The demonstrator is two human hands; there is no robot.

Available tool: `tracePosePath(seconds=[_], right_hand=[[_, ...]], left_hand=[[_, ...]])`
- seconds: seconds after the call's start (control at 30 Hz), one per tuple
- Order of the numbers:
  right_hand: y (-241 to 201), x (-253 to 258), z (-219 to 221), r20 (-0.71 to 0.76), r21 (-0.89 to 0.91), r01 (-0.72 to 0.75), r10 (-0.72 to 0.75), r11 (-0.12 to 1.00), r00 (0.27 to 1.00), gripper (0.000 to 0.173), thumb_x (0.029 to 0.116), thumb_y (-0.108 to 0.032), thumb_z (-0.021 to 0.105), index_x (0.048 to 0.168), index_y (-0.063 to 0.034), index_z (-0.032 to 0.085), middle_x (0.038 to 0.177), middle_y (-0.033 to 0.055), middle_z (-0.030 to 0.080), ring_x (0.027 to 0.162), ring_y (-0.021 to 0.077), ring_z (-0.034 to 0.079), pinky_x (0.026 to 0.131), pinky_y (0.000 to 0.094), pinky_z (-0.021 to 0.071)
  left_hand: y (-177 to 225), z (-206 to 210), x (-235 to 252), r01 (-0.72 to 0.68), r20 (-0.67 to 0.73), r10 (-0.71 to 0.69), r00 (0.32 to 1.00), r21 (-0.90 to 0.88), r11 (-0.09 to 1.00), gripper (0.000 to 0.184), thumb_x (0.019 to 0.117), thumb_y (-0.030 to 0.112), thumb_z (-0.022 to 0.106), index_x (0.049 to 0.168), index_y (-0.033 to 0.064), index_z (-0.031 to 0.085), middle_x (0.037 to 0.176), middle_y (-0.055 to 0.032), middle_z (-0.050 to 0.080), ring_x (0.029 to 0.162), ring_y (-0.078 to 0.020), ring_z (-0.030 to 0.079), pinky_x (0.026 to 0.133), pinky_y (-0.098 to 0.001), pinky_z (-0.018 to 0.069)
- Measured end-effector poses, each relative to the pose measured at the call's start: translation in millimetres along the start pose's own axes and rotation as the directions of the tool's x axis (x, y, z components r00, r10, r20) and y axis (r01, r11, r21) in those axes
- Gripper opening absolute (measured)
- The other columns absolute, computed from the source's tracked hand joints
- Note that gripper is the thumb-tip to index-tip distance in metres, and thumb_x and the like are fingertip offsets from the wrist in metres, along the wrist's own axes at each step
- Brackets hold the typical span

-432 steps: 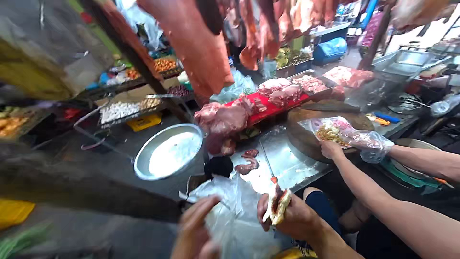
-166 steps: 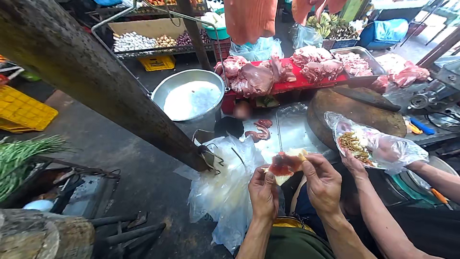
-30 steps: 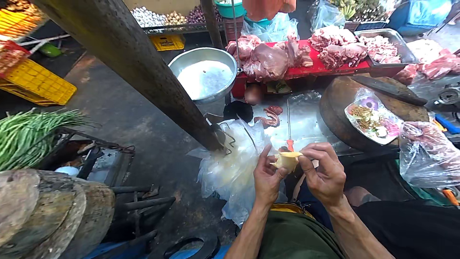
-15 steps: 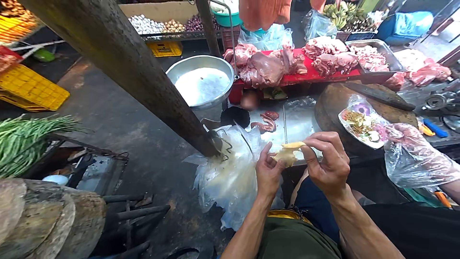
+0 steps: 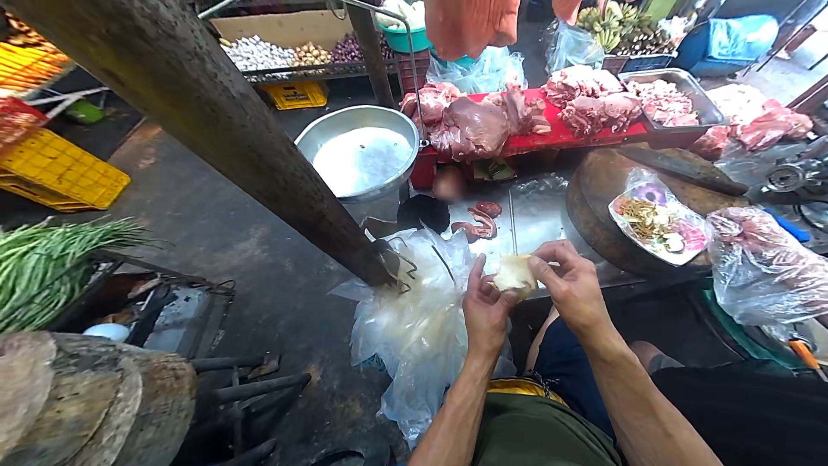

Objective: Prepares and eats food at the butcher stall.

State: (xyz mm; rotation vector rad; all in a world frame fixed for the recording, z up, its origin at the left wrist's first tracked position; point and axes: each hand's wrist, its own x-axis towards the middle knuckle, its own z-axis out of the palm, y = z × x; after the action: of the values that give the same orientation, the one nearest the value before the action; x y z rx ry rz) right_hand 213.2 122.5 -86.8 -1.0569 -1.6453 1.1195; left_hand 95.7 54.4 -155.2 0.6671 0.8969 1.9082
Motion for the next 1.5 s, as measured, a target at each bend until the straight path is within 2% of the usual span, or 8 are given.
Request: tracePosePath(seconds=[0.27, 0.43, 0.63, 0.8, 1.17, 1.27, 1.37, 1.5], right_hand=[[11, -3, -2, -0.052, -0.124, 0.008, -0.014, 0.992, 0.999, 0.016, 0.092, -0.022, 0.065, 0.092, -0.0084, 0.073, 0.106, 0.0065, 0.066, 0.09, 0.0094, 0.066, 0.068, 0.0215, 0.0574], [15, -5, -3, 0.033, -0.042, -0.058, 0.06, 0.997, 0.998, 0.018, 0.0926, -0.021, 0.066, 0.1, -0.0056, 0.072, 0.102, 0.006, 0.069, 0.082, 0.0108, 0.068, 0.068, 0.0251, 0.0599], [20, -12, -14, 0.24, 0.18, -0.283, 0.237, 0.942, 0.941, 0.044, 0.0954, -0.033, 0.068, 0.124, 0.0001, 0.064, 0.106, 0.0089, 0.072, 0.093, 0.0175, 0.071, 0.08, 0.0342, 0.0623], [33, -30, -6, 0.369, 0.424, -0.341, 0.184, 0.839, 0.911, 0.051, 0.0918, -0.037, 0.074, 0.123, 0.0013, 0.064, 0.11, 0.0117, 0.071, 0.1, 0.0198, 0.07, 0.089, 0.0378, 0.0596], [31, -33, 19, 0.027, 0.805, -0.042, 0.035, 0.592, 0.999, 0.034, 0.0918, -0.018, 0.075, 0.117, 0.003, 0.066, 0.112, 0.0157, 0.07, 0.102, 0.0214, 0.069, 0.092, 0.0408, 0.0589], [22, -33, 9, -0.09, 0.721, 0.146, -0.118, 0.677, 0.989, 0.033, 0.0915, -0.024, 0.076, 0.117, -0.0034, 0.07, 0.118, 0.0121, 0.068, 0.107, 0.022, 0.068, 0.092, 0.0425, 0.0598], [-16, -33, -17, -0.202, 0.42, 0.52, -0.482, 0.744, 0.853, 0.03, 0.0907, -0.032, 0.078, 0.116, -0.0162, 0.071, 0.123, 0.0049, 0.066, 0.116, 0.0202, 0.064, 0.097, 0.0378, 0.058], [-92, -42, -48, -0.182, 0.318, 0.808, -0.805, 0.495, 0.565, 0.027, 0.0944, -0.03, 0.071, 0.118, -0.0176, 0.067, 0.123, 0.0008, 0.065, 0.119, 0.0185, 0.062, 0.101, 0.037, 0.0545]], left_hand=[[9, 8, -12, 0.19, -0.052, -0.193, 0.98, -0.057, 0.98, 0.128, 0.0674, 0.053, 0.091, 0.155, -0.0072, 0.019, 0.115, -0.014, 0.069, 0.1, -0.0174, 0.071, 0.093, -0.0376, 0.0592], [13, 8, -10, 0.295, -0.134, -0.3, 0.944, -0.056, 0.954, 0.066, 0.0978, 0.012, 0.062, 0.153, -0.0039, 0.029, 0.113, -0.0188, 0.067, 0.097, -0.0227, 0.07, 0.091, -0.0417, 0.0588], [15, 4, -8, 0.147, -0.188, -0.122, 0.975, 0.128, 0.981, 0.074, 0.0903, 0.0, 0.066, 0.154, -0.0038, 0.029, 0.098, -0.012, 0.071, 0.085, -0.0158, 0.072, 0.084, -0.035, 0.0614], [25, 13, -5, 0.001, -0.093, 0.022, 0.995, 0.239, 0.971, 0.085, 0.0869, 0.006, 0.075, 0.155, -0.0052, 0.025, 0.102, -0.0104, 0.072, 0.087, -0.0147, 0.072, 0.08, -0.0313, 0.062], [61, 26, 7, -0.203, 0.255, 0.074, 0.964, 0.528, 0.825, 0.115, 0.0806, 0.046, 0.083, 0.155, -0.0113, 0.016, 0.122, -0.0151, 0.067, 0.105, -0.0204, 0.068, 0.088, -0.0335, 0.0594], [79, 22, 7, -0.312, 0.333, 0.127, 0.934, 0.594, 0.741, 0.113, 0.0847, 0.06, 0.074, 0.156, -0.0089, 0.02, 0.135, -0.0158, 0.06, 0.117, -0.0229, 0.062, 0.094, -0.0371, 0.0556], [111, 22, 10, -0.482, 0.441, 0.251, 0.862, 0.557, 0.677, 0.092, 0.0911, 0.059, 0.067, 0.157, 0.0074, 0.029, 0.134, -0.0064, 0.062, 0.119, -0.0189, 0.061, 0.096, -0.0348, 0.0546], [163, 29, 15, -0.687, 0.563, 0.413, 0.716, 0.463, 0.56, 0.07, 0.0948, 0.048, 0.068, 0.156, 0.0301, 0.038, 0.132, 0.0083, 0.066, 0.119, -0.0108, 0.064, 0.105, -0.032, 0.0515]])
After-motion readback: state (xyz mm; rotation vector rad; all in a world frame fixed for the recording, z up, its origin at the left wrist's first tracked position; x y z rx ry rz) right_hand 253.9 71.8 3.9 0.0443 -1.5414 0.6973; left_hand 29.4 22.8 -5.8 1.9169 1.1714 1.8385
